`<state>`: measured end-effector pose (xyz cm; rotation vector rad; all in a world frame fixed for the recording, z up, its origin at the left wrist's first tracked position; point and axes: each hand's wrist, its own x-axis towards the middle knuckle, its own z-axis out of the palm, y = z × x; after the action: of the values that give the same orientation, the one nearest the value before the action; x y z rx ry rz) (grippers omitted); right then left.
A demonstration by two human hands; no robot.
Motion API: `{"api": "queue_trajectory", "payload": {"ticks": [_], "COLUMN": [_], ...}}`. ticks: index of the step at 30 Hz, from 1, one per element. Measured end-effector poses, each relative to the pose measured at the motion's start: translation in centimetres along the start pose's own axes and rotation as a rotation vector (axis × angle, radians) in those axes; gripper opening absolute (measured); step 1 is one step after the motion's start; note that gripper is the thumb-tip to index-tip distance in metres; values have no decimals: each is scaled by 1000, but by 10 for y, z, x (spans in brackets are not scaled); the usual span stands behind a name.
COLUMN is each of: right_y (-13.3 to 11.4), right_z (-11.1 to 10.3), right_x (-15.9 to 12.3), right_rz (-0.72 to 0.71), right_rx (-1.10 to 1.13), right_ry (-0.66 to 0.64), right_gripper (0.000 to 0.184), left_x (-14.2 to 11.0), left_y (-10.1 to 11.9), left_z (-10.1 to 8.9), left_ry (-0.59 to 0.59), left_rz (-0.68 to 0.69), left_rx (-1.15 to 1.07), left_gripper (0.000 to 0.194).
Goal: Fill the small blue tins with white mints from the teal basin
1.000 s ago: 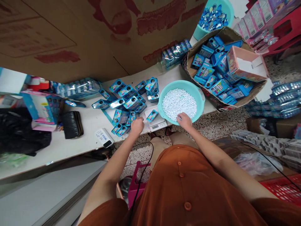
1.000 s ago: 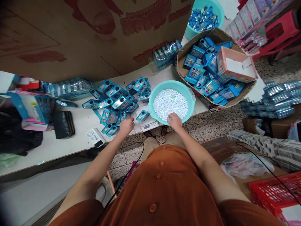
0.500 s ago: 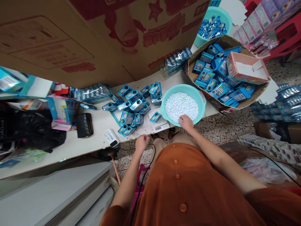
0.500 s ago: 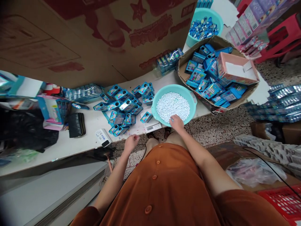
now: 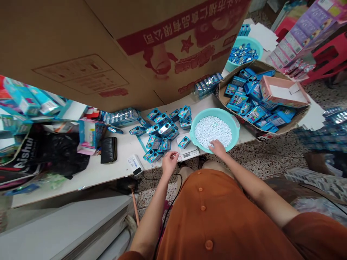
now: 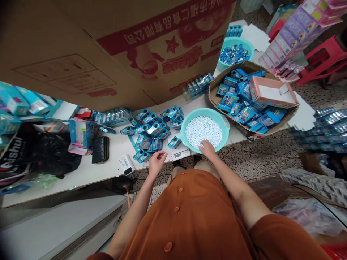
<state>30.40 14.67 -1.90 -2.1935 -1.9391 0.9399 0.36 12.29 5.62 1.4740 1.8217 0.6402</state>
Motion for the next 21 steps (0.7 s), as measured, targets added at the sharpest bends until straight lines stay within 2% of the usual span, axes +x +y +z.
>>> {"api": "queue_trajectory", "payload": {"ticks": [3,7,12,16,19,21], "right_y": [0,0,2,1,-4,-8], "right_z": [-1,-5,-8,-9,-13,-16], "right_x": [6,10,5,1,3,7], "right_rz": [29,37,17,15,31,59], "right_rx": [11,11,41,35,-6,-25], "right_ry": [-57,-113,-127,-115,-114,-140], "right_gripper": [23,24,26,24,22,20], "left_x": [20,44,62,51,29,11], "left_y": [20,37,36,26,13,-1], "left_z": [10,28,44,37,24,17], "left_ry": [38,36,43,102,125,157], "left_rz": [130,276,289,283,278,219], "left_rx": [2,122,300,374,291,220], "left_gripper": [17,12,17,31,30,28]}}
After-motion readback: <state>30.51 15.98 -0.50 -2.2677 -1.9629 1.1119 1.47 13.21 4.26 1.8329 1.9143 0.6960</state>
